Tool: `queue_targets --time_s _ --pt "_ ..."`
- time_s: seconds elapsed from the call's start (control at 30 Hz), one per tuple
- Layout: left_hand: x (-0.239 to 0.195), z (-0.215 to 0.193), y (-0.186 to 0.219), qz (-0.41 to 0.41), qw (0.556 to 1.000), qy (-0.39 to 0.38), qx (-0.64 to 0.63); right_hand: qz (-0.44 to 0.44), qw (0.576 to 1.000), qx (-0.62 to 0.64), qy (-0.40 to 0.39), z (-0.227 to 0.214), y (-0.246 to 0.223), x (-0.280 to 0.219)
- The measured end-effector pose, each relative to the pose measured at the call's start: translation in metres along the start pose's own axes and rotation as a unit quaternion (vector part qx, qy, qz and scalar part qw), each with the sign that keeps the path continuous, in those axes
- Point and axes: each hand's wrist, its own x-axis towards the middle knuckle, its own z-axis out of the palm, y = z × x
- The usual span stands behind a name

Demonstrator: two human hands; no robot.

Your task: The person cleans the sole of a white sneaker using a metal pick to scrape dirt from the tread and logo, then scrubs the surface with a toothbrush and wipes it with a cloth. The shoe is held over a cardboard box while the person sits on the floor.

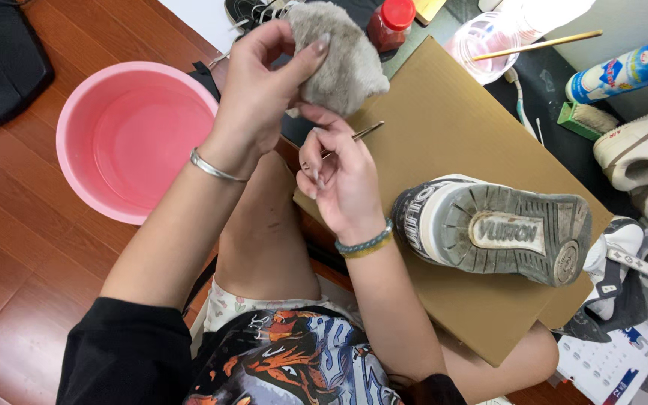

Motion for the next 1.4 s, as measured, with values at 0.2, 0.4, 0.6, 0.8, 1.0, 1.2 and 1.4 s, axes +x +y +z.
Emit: queue_targets --time_s 0.2,0.4,0.6,0.8,1.0,1.2,1.4 --pt "0.068 -0.039 -0.033 0.068 0.993 0.066 0.068 -0.036 0.996 -0.081 0.025 -0.012 0.022 -0.015" --pt "0.12 -0.08 -0.113 0.005 0.822 -0.078 0.564 -0.023 0.977 -0.21 0.038 0.001 0.019 -0.064" --pt "0.147 -0.041 -0.165 0.042 0.752 -0.126 0.646 -0.05 0.964 -0.259 0.017 0.001 0.009 -0.087" --pt "0.174 -0.024 -0.204 0.348 0.578 -0.077 0.734 -0.06 0.969 -0.238 0.03 -0.006 0.009 -0.088" --pt "0.159 -0.045 -0.144 0.292 0.808 -0.082 0.506 -0.065 0.972 -0.225 0.023 -0.011 0.015 -0.089" --pt "0.045 -0.017 0.009 0.225 0.934 -0.032 0.277 -0.119 0.968 -0.219 -0.008 -0.003 0.014 -0.079" --pt "-0.049 0.032 0.065 0.11 0.93 -0.186 0.297 -0.149 0.976 -0.148 -0.053 0.002 -0.006 -0.091"
